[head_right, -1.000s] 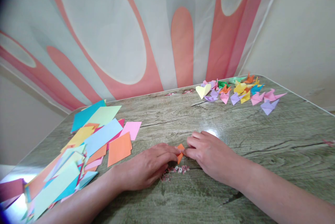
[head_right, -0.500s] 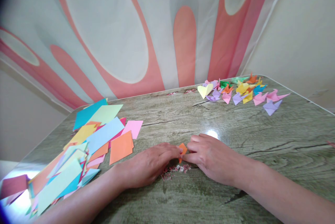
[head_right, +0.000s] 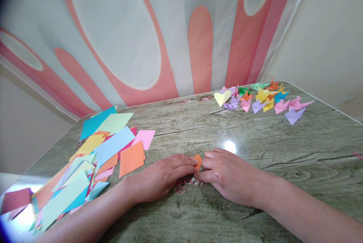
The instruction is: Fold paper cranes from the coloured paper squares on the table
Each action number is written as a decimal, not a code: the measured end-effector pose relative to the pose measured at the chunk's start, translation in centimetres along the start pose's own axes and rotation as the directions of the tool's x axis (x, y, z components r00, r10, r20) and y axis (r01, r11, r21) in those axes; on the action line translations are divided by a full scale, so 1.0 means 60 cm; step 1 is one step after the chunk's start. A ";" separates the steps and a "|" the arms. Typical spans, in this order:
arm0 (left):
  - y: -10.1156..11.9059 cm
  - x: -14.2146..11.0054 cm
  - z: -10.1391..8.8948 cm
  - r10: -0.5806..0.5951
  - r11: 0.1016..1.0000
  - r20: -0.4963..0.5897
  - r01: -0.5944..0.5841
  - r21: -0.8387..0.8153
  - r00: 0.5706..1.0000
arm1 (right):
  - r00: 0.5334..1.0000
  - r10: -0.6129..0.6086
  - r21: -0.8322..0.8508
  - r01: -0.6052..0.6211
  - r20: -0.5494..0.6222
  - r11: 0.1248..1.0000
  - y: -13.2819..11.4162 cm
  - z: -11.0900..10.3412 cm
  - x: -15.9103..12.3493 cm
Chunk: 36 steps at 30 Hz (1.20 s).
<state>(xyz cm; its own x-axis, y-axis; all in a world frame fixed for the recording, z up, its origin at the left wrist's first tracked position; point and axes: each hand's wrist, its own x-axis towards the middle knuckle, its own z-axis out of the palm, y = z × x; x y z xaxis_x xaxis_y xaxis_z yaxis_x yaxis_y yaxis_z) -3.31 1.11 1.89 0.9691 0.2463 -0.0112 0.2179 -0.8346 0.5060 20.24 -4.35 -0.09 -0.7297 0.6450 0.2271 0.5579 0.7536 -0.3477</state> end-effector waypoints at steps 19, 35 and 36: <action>0.004 -0.006 -0.006 -0.011 0.988 0.063 0.001 0.153 0.998 | 0.980 0.185 -0.158 -0.194 -0.069 0.968 0.033 0.008 -0.011; 0.010 -0.012 -0.002 -0.118 0.953 0.112 0.081 0.292 0.987 | 0.991 0.121 -0.215 -0.131 -0.059 0.968 0.008 0.031 -0.005; 0.010 -0.012 -0.002 -0.118 0.955 0.113 0.082 0.285 0.987 | 0.991 0.121 -0.215 -0.131 -0.060 0.968 0.010 0.032 -0.006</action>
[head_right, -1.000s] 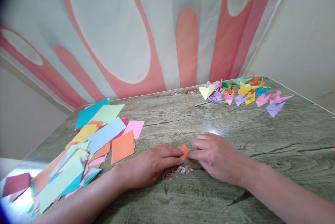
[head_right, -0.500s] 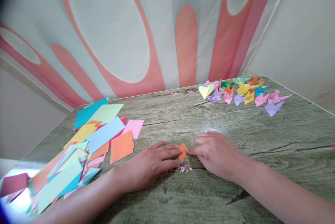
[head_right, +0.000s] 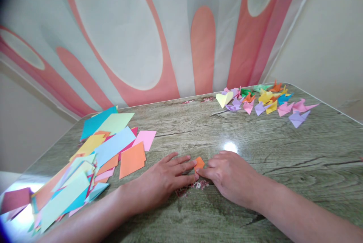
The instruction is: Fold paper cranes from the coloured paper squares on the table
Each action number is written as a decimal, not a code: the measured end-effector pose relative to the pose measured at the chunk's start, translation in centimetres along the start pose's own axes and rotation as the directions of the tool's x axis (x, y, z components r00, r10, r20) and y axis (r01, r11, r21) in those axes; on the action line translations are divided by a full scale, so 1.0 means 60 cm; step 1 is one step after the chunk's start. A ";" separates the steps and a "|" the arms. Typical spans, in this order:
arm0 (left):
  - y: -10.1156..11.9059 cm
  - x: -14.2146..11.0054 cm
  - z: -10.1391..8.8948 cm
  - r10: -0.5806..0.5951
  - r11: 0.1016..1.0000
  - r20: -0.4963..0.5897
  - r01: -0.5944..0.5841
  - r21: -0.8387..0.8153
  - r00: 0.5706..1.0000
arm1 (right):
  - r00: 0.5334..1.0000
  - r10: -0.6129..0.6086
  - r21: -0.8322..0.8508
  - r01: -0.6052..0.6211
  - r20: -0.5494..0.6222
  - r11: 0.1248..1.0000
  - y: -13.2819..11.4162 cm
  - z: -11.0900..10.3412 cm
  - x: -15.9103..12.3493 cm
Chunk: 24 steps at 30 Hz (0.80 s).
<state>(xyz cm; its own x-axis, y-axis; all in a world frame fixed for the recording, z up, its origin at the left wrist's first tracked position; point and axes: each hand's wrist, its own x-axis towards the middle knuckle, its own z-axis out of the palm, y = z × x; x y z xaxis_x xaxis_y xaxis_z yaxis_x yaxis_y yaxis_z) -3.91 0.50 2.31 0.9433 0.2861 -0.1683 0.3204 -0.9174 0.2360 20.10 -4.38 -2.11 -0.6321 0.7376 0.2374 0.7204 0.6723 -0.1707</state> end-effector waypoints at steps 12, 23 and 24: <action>-0.002 -0.001 -0.004 -0.019 0.999 0.011 0.019 -0.038 1.000 | 0.991 0.132 0.028 -0.133 0.028 0.991 0.027 -0.005 -0.004; 0.003 -0.003 -0.005 -0.037 0.999 0.013 0.037 -0.029 0.999 | 0.994 0.083 -0.023 -0.085 -0.072 0.996 0.017 -0.008 -0.004; 0.003 -0.003 -0.005 -0.037 0.999 0.012 0.037 -0.028 0.999 | 0.994 0.060 -0.024 -0.063 -0.087 0.998 0.013 -0.007 -0.004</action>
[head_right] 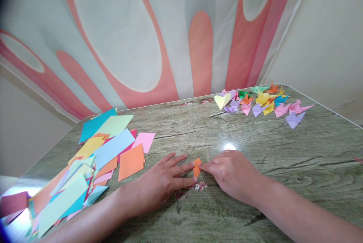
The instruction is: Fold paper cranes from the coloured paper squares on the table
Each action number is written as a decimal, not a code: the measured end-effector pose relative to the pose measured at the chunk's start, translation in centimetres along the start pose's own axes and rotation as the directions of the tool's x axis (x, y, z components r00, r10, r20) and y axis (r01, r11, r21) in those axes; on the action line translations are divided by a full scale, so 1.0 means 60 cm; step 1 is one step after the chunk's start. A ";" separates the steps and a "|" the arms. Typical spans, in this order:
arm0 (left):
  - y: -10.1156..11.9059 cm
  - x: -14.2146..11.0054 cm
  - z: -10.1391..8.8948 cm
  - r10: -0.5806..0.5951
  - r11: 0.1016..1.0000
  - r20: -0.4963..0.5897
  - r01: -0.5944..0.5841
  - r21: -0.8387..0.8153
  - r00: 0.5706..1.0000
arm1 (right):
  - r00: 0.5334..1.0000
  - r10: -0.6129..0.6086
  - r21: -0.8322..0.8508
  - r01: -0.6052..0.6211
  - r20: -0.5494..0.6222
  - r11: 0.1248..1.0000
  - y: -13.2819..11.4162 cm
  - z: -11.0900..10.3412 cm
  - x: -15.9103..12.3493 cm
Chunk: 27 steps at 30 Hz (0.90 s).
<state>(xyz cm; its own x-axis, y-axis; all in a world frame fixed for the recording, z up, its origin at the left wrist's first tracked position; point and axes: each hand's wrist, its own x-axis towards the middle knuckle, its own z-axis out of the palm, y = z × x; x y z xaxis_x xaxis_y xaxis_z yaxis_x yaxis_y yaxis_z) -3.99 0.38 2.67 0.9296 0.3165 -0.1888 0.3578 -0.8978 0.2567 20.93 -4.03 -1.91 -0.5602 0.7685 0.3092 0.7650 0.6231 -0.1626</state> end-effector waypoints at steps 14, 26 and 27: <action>-0.002 -0.003 0.005 0.006 1.000 -0.043 -0.007 -0.027 0.999 | 0.986 0.092 -0.052 -0.086 0.139 0.995 0.009 -0.003 -0.001; -0.024 -0.006 0.009 0.050 0.988 -0.120 -0.067 -0.141 0.991 | 0.989 0.117 0.061 -0.123 0.094 0.991 0.013 -0.001 -0.002; -0.028 -0.004 0.014 0.039 0.984 -0.169 -0.067 -0.167 0.985 | 0.992 0.112 0.099 -0.118 0.066 0.988 0.013 0.002 -0.002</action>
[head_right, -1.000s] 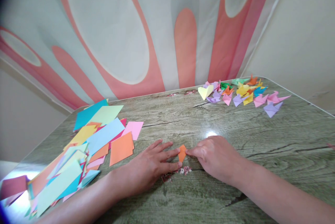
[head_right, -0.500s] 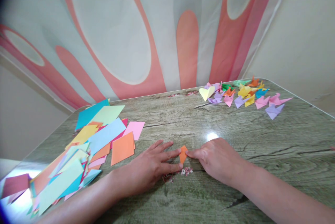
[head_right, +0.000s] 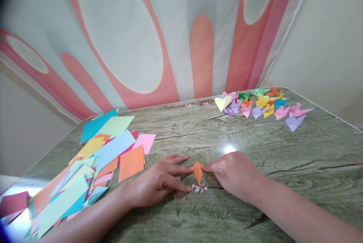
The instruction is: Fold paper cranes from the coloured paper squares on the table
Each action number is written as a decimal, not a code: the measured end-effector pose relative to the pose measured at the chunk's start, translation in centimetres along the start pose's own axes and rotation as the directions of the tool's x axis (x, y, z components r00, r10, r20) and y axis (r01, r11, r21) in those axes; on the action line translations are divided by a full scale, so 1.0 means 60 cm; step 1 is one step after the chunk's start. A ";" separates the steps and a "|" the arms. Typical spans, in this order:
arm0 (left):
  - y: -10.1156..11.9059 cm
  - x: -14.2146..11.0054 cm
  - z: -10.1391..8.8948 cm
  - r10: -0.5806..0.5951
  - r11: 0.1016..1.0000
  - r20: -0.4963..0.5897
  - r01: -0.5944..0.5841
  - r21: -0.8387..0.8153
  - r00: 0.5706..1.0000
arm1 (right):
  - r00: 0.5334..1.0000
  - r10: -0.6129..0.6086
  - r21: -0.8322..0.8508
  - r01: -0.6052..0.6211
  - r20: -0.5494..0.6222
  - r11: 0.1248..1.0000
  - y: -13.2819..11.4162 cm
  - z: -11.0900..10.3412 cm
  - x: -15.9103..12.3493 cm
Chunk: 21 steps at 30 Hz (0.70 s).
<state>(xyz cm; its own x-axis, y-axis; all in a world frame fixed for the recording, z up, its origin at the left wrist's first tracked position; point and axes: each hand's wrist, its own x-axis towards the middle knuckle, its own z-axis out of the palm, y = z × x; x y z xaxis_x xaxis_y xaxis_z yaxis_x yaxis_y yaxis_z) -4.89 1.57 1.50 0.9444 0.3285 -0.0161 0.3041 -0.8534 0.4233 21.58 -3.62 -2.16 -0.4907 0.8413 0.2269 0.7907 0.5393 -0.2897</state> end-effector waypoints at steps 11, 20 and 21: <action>-0.006 0.017 0.032 0.053 0.999 -0.366 -0.045 0.030 0.929 | 0.971 0.042 0.136 -0.009 -0.237 0.991 0.001 0.019 0.005; 0.000 0.021 0.037 0.051 0.995 -0.366 -0.018 0.094 0.929 | 0.981 0.017 0.219 0.027 -0.195 0.975 -0.015 0.011 0.014; 0.001 0.022 0.037 0.051 0.994 -0.362 -0.013 0.108 0.931 | 0.981 0.011 0.230 0.034 -0.193 0.973 -0.016 0.010 0.015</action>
<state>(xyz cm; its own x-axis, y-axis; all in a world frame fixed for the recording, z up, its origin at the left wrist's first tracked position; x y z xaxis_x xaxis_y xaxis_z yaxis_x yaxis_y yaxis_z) -3.34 1.06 -0.50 0.8490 0.4086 0.3349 0.3037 -0.8962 0.3235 20.14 -3.36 -2.24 -0.4020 0.8241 0.3991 0.6681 0.5621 -0.4876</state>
